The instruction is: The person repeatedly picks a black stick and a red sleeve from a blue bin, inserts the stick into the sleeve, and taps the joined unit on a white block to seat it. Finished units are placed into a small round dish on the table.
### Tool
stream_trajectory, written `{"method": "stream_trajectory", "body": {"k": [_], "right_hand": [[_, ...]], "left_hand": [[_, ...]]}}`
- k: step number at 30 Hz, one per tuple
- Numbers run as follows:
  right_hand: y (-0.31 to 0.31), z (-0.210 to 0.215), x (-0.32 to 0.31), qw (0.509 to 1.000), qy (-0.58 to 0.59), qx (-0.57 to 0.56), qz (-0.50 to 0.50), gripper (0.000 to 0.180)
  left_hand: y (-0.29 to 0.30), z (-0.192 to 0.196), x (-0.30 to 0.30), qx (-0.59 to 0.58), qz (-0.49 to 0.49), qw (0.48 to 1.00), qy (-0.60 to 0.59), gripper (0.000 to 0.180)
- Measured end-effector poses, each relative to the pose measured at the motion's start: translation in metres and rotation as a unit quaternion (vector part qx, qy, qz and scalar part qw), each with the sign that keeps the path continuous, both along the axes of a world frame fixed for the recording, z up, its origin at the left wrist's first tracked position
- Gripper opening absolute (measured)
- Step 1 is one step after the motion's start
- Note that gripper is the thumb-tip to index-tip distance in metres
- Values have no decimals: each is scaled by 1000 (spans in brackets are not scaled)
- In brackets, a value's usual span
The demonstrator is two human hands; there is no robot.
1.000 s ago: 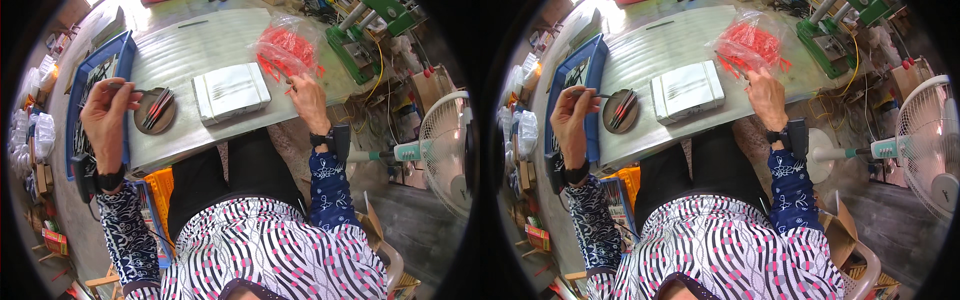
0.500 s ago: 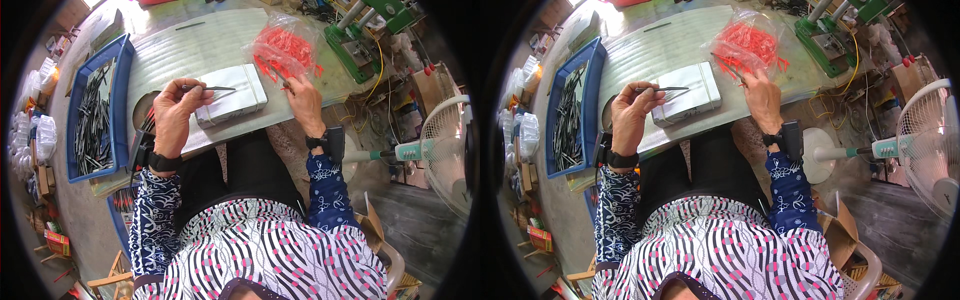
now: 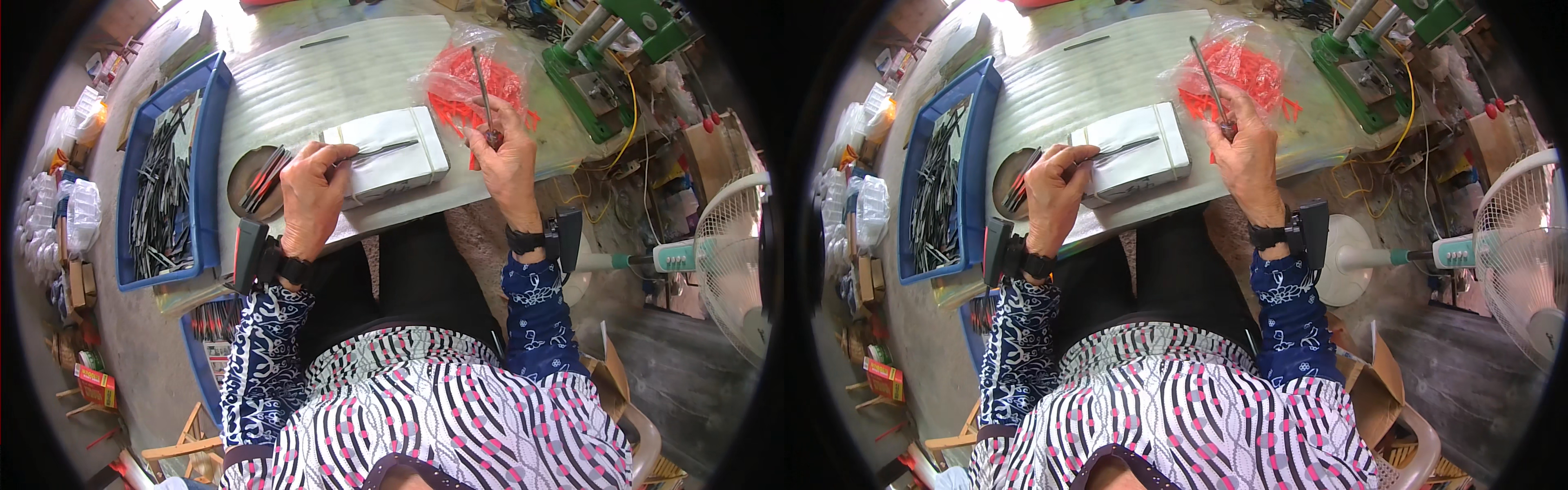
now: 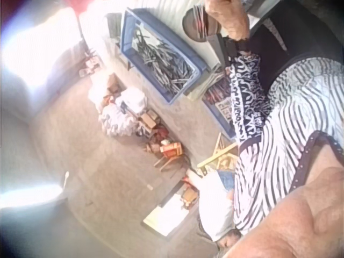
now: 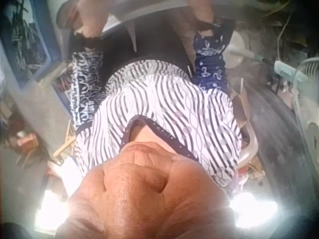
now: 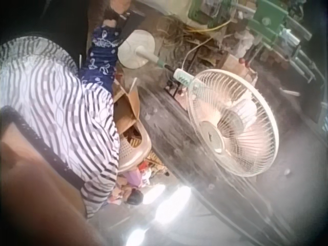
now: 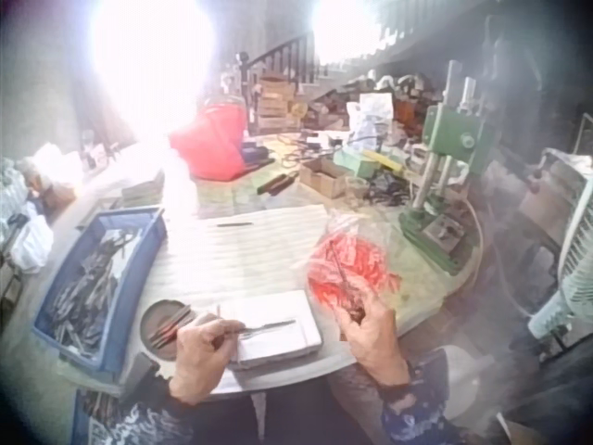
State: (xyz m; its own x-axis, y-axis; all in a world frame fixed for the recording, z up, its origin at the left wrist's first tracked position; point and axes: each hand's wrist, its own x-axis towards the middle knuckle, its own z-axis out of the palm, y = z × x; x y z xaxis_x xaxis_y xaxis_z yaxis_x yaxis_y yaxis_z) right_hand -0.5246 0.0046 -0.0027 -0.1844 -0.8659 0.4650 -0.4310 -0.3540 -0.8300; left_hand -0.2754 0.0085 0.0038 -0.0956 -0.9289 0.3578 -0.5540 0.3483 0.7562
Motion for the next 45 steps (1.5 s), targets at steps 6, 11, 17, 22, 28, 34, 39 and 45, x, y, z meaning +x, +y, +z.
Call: {"method": "stream_trajectory", "body": {"k": [6,11,17,22,28,34,39,45], "right_hand": [[8,20,17,967,-165,140,134,18],[16,28,33,960,-162,148,175,14],[5,25,50,971,218,-24,97,10],[-2,23,58,936,340,-54,73,5],[-9,21,62,920,374,-74,88,5],[-11,17,64,918,375,-84,94,5],[-11,17,71,907,400,-72,109,5],[-11,17,73,914,385,-78,104,5]], "left_hand": [[3,-4,-1,-82,-8,995,-52,19],[3,-4,-1,-95,-1,994,-60,12],[1,-7,2,-72,9,997,-32,10],[0,-10,1,-44,16,999,-6,9],[-1,-14,0,-78,20,997,-11,11],[-1,-15,0,-79,21,997,-8,11],[0,-14,0,-82,18,996,-1,11],[-1,-14,0,-77,18,997,-2,11]]}}
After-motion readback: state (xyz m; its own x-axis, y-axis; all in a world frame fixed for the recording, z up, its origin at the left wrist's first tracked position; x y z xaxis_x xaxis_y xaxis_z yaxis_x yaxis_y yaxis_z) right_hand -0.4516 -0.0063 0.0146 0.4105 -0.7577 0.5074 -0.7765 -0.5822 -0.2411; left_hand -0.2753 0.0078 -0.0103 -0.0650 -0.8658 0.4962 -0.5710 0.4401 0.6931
